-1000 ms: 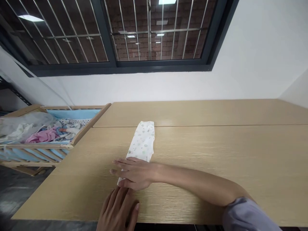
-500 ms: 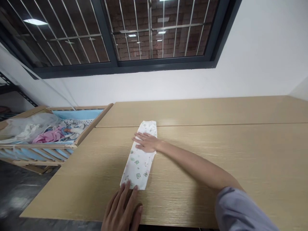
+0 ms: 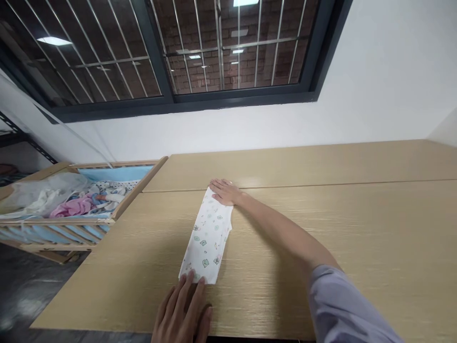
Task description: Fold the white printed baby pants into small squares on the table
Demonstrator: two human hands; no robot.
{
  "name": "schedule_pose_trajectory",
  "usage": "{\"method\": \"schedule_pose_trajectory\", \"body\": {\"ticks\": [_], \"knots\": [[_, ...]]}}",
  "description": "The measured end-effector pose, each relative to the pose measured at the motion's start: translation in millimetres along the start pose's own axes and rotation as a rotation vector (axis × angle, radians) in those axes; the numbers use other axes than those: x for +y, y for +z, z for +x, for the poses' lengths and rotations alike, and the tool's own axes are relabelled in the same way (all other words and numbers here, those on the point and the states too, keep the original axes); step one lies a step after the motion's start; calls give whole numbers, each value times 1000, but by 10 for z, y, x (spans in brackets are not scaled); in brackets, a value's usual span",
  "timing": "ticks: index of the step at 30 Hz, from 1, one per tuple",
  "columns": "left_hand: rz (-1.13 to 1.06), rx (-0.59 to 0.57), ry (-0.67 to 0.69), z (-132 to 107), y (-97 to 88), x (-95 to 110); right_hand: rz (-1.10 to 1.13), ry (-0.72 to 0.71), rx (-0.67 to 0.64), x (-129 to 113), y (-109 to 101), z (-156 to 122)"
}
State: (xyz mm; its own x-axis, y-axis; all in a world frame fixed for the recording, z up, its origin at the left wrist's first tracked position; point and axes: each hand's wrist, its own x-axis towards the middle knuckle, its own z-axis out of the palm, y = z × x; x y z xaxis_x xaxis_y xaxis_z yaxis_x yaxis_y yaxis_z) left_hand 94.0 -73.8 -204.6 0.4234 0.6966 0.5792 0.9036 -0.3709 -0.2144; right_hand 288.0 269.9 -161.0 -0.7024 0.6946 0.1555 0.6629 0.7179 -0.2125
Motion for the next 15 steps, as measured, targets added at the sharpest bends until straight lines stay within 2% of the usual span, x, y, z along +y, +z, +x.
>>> {"method": "schedule_pose_trajectory", "body": {"ticks": [3, 5, 9, 12, 15], "knots": [[-44, -8, 11, 44, -26, -97, -53, -48, 106, -312, -131, -246], [-114, -11, 9, 115, -68, -191, -18, -104, 122, -604, -240, -517], [-266, -11, -4, 284, -168, -340, 129, -322, -48, -1189, -377, -1187], [-319, -29, 37, 329, -203, -358, 119, -419, -113, -1471, -339, -1645], [-352, -48, 71, 271, -210, -319, 71, -370, -43, -1622, -225, -1997]]}}
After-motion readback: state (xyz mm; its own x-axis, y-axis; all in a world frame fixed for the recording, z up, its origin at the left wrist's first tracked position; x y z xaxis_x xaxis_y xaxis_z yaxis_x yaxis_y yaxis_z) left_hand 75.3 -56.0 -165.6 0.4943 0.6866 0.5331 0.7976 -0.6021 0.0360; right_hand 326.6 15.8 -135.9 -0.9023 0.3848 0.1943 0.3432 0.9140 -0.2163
